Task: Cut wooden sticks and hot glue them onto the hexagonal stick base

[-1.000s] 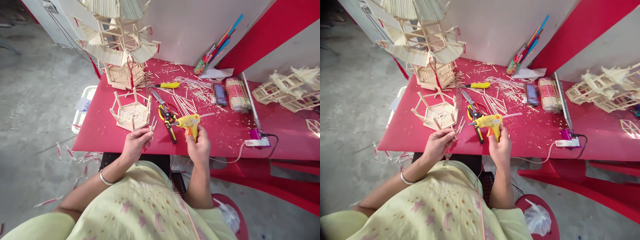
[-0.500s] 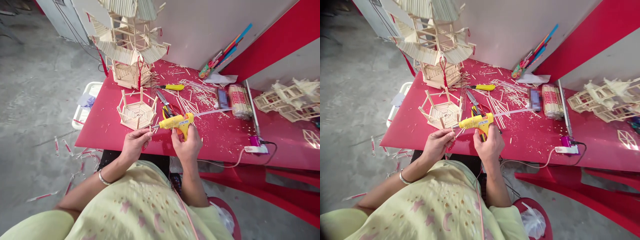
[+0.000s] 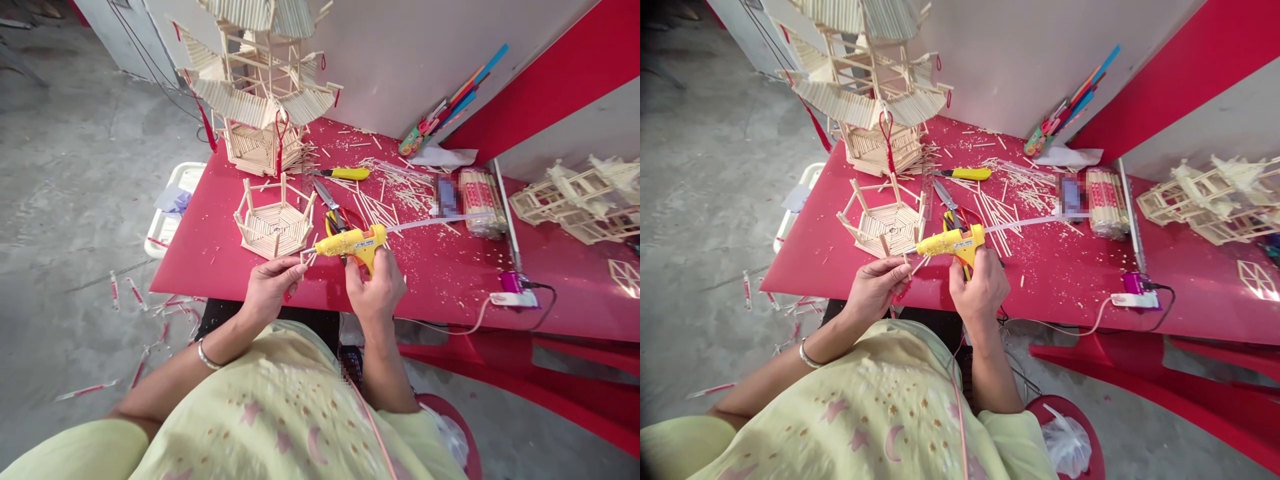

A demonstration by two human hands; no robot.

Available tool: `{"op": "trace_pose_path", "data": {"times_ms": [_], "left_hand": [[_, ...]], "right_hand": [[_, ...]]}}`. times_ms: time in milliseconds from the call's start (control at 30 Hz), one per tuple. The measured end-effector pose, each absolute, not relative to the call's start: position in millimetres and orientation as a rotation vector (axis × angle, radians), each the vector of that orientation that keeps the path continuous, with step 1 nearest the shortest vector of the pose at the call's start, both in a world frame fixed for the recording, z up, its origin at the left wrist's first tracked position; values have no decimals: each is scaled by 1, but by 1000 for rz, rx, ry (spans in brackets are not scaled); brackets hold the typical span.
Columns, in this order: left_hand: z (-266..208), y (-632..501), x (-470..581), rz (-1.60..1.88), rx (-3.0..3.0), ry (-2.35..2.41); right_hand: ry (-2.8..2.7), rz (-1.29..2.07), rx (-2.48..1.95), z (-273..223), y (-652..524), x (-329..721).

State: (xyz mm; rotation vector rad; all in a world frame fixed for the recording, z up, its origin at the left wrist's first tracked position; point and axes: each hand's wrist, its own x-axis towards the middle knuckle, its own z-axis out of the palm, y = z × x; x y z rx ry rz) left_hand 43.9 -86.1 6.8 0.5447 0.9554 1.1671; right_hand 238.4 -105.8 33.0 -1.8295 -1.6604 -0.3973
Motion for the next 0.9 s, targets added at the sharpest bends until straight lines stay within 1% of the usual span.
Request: {"op": "trace_pose_path", "data": {"times_ms": [233,433,633,900], "left_hand": [[8,-86,44,1149,549,956],[13,-84,43,1108,535,941],[16,-82,43,1079,357,865],[13,-82,45,1082,217,833]], "right_hand": [[-1654,-347,-1834,31,-107,240],[-1631,-391,-1810,29,-107,242],[-1620,-350,-1814,22,-122,249],[-1620,-399,-1811,18,-140,256]]}}
